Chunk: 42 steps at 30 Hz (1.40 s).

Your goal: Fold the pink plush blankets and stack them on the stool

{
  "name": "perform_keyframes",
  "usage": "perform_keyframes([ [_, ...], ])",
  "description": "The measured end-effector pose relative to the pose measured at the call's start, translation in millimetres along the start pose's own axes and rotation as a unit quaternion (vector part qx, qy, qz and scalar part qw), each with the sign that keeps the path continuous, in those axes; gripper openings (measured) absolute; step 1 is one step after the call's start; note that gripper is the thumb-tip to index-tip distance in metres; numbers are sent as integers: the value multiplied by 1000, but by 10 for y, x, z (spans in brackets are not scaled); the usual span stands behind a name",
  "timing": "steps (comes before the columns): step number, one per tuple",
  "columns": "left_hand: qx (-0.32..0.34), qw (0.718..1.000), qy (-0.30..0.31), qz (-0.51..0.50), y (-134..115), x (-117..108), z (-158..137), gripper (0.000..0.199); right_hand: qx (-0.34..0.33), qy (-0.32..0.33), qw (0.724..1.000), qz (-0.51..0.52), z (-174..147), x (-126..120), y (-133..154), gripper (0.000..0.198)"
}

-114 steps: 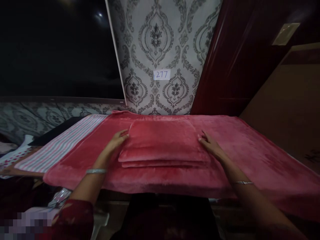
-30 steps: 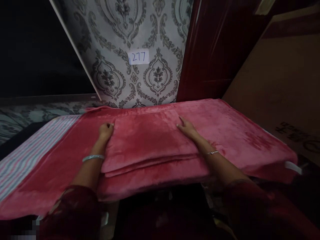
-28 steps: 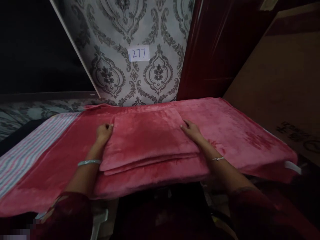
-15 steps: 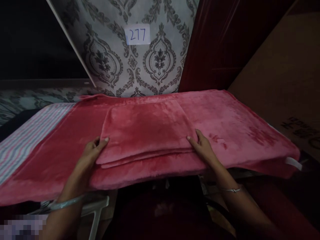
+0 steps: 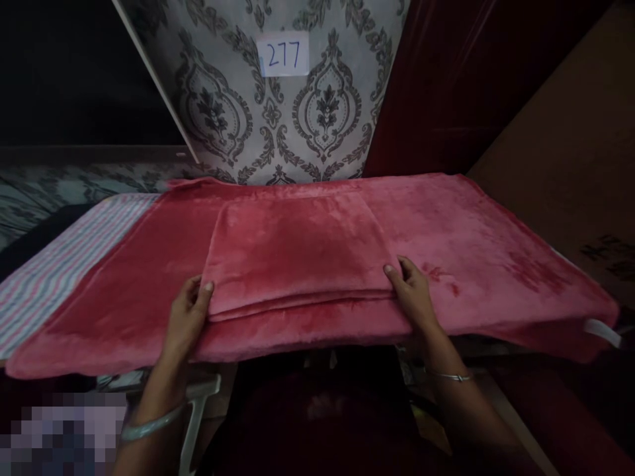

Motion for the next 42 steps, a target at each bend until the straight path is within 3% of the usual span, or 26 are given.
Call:
perform_keyframes([
  [4,6,997,-48,64,95,-182,-104,80,-2,7,998,-65,-47,-50,20,59],
  [8,-40,992,38,113,45,-111,-175,73,23,54,990,-127,-44,-26,-17,73],
  [12,-63,997,43,-15,-122,-12,-206,76,46,77,992,-93,-3,22,1,74],
  [17,-146,970,79,-176,-115,226,-252,89,69,115,989,58,-6,169,119,73],
  [21,-138,965,30,-220,-166,114,-216,89,104,93,988,69,13,122,21,77],
  [24,-129,973,1,-193,-127,3,-200,83,105,52,992,46,31,4,-52,80],
  [26,-125,981,7,-147,-79,-14,-203,77,96,78,991,45,16,27,-56,74],
  [29,-105,990,43,-79,-34,-7,-203,73,78,120,989,42,-20,67,-59,67],
  [32,-93,991,92,-39,-7,-37,-179,78,43,107,993,-13,-17,-33,-49,68],
  [34,-50,997,61,22,-91,-167,-113,82,-11,64,996,-67,3,-147,85,70],
  [37,119,979,-47,160,-592,-261,-54,82,-143,1,980,-138,12,-151,602,67],
  [39,238,945,-36,222,-1025,17,-101,74,-234,23,955,-179,-1,121,1023,63],
  [42,335,899,67,274,-1479,691,-210,71,-298,146,910,-248,-10,805,1378,63],
])
Point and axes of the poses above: each hand's wrist, its own z-axis towards the middle knuckle, its own x-axis out of the palm, y = z × x, the point moved 9 cm from there along z, towards the middle knuckle, and after that the axes turned 2 degrees about -y, right-handed, at the moved point
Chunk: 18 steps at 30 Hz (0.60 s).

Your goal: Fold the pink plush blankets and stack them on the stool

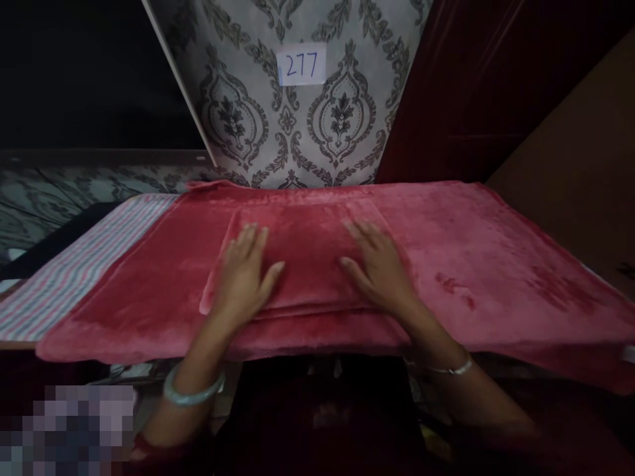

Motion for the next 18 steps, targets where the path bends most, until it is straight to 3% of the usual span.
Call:
perform_keyframes([
  [3,41,995,85,40,-341,394,151,74,0,119,991,-55,177,475,116,67],
  [6,29,987,144,61,-338,731,78,75,14,182,980,-79,95,780,27,68],
  [10,25,987,144,68,-245,920,-95,75,12,183,980,-83,-59,869,-42,68],
  [18,29,987,145,62,-224,1000,-163,69,19,195,978,-75,-74,942,-42,67],
])
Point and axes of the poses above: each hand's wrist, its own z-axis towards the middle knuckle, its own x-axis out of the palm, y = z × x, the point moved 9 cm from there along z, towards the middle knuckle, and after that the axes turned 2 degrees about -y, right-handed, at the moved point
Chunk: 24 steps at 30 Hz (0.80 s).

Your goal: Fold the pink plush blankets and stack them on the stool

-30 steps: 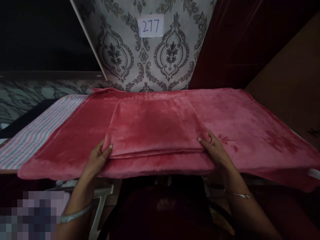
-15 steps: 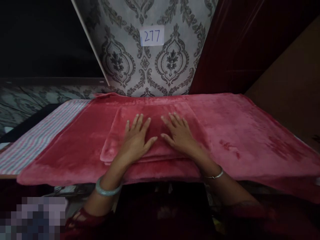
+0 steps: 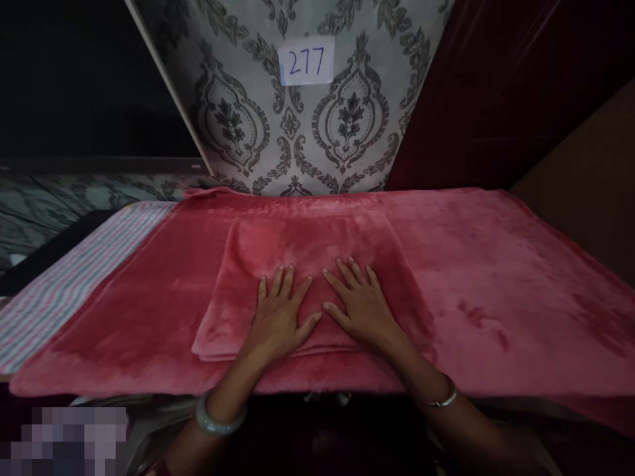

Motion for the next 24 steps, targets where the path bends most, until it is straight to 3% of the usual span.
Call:
perform_keyframes([
  [12,-4,1000,-11,-6,29,-46,23,69,-4,-18,1000,-6,16,-31,-11,63],
  [18,-6,1000,-14,-19,31,-131,48,67,-30,46,998,12,56,-86,-52,60],
  [24,113,990,-39,-80,-330,-244,-164,50,-111,53,991,53,221,-359,164,51],
])
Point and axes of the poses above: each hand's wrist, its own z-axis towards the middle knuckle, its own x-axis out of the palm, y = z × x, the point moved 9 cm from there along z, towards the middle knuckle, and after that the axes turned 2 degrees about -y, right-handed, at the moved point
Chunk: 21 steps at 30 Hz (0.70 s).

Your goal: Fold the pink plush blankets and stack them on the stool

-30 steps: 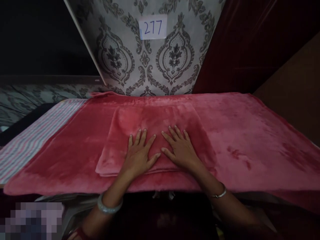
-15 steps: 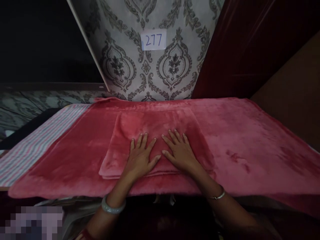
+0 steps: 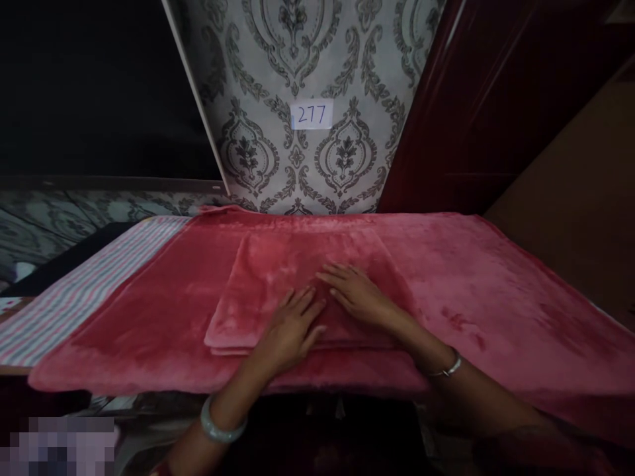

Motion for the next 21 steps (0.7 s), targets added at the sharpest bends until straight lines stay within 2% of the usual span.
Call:
perform_keyframes([
  [2,22,1000,-2,16,-112,60,-71,54,-28,18,999,-3,130,22,50,53],
  [6,26,997,5,69,-183,232,-155,60,-61,54,996,-37,332,235,8,56],
  [9,22,997,-6,75,-174,268,-177,58,-73,31,995,-56,362,341,-48,58],
  [12,30,997,-11,76,-181,265,-185,57,-73,7,995,-62,341,365,-85,57],
  [21,29,997,-25,65,-176,233,-187,53,-67,18,995,-67,382,318,-103,57],
])
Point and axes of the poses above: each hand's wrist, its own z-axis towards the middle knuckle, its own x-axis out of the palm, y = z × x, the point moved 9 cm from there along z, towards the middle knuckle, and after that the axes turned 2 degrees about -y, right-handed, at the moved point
